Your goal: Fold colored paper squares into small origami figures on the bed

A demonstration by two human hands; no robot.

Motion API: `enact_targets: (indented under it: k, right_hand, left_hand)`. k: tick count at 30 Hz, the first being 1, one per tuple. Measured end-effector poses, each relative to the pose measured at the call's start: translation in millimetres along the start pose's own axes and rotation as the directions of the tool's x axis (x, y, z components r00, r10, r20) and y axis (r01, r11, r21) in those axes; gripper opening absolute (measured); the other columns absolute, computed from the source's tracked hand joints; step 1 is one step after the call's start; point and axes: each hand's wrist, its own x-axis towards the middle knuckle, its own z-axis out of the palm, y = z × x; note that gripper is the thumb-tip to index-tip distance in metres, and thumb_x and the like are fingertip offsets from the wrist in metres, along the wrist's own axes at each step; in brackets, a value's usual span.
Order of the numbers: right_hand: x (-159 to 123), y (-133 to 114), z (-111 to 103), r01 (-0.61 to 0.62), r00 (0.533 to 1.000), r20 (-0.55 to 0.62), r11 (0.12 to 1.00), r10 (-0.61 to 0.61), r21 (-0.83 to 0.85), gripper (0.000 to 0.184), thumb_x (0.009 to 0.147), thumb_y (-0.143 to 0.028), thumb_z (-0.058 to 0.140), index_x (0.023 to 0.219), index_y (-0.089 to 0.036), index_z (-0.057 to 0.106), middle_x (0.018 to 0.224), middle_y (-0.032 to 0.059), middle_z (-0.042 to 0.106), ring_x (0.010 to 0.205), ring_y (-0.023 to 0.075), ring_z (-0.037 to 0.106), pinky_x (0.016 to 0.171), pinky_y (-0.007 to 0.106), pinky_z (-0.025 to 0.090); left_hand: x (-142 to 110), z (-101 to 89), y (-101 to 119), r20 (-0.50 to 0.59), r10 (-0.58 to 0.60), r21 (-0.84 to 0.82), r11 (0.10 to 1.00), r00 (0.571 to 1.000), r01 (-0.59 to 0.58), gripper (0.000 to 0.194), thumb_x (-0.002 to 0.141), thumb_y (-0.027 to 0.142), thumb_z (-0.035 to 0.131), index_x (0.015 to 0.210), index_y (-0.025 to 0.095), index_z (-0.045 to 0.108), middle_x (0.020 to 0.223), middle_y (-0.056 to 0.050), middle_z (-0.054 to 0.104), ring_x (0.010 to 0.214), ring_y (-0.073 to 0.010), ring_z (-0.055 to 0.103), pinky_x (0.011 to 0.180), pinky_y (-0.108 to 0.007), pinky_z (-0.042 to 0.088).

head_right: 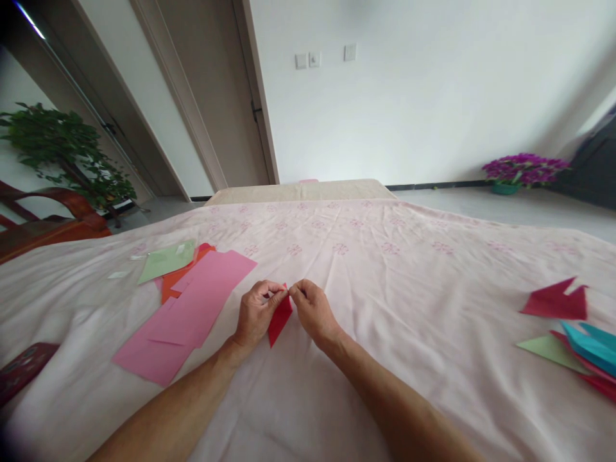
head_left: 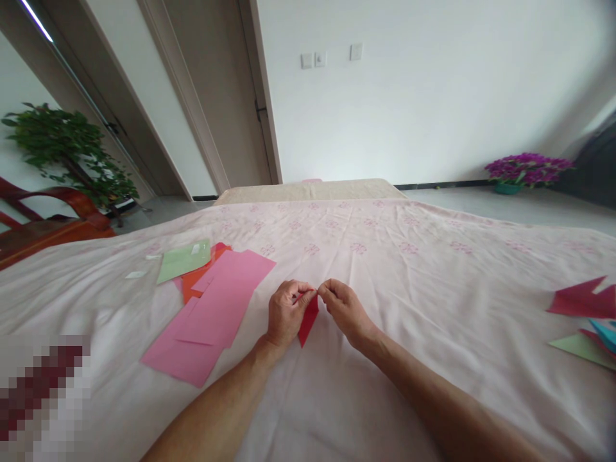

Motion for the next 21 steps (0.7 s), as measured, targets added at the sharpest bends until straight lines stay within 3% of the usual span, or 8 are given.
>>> enact_targets:
  k: [6, 12, 17, 21]
  right_hand:
    - [-0.5, 2.2, 3.9, -0.048, 0.999, -0.001, 0.997, 0.048, 0.055, 0.023, 0.083, -0.038, 0.045, 0.068, -0.021, 0.046, 0.051, -0.0068, 0.04, 0.047, 0.0098, 0.038, 0.043, 0.02, 0.028]
    - [0.3, 1.3, 6.2, -0.041, 0.999, 0.004, 0.995, 0.04, 0.088, 0.024, 0.083, -0.037, 0.049, 0.066, -0.021, 0.046, 0.051, -0.0066, 0.044, 0.043, 0.0081, 0.04, 0.042, 0.02, 0.03]
    - [-1.0, 1.2, 3.3, -0.018, 0.999, -0.028, 0.994, 0.021, 0.112, 0.03, 0.087, -0.045, 0.044, 0.078, -0.019, 0.055, 0.068, -0.0018, 0.059, 0.042, 0.0061, 0.044, 0.039, 0.019, 0.032]
    - [-1.6, 4.2, 1.9, 0.0, 0.997, -0.071, 0.996, 0.006, 0.085, 0.027, 0.085, -0.043, 0.052, 0.088, -0.019, 0.062, 0.063, -0.0019, 0.06, 0.043, 0.0087, 0.048, 0.039, 0.019, 0.036]
  left_hand:
    - [-0.1, -0.4, -0.1, 0.001, -0.004, -0.009, 1.0, 1.0, 0.004, 0.014, 0.086, 0.032, 0.061, 0.08, 0.02, 0.066, 0.081, -0.002, 0.068, 0.081, -0.0163, 0.063, 0.078, -0.028, 0.047]
    - [2.4, 0.4, -0.7, 0.014, -0.105, -0.102, 0.989, 0.994, 0.106, 0.015, 0.084, 0.031, 0.061, 0.08, 0.018, 0.067, 0.08, -0.002, 0.068, 0.078, -0.0161, 0.062, 0.074, -0.027, 0.048]
    - [3.4, 3.1, -1.3, 0.015, -0.169, -0.162, 0.972, 0.985, 0.169, 0.019, 0.086, 0.034, 0.058, 0.082, 0.017, 0.065, 0.077, -0.002, 0.068, 0.07, -0.0141, 0.061, 0.067, -0.024, 0.048]
    - [3.0, 3.8, -0.2, 0.014, -0.197, -0.195, 0.961, 0.98, 0.196, 0.021, 0.085, 0.036, 0.059, 0.082, 0.016, 0.065, 0.075, -0.002, 0.068, 0.069, -0.0138, 0.061, 0.065, -0.023, 0.048]
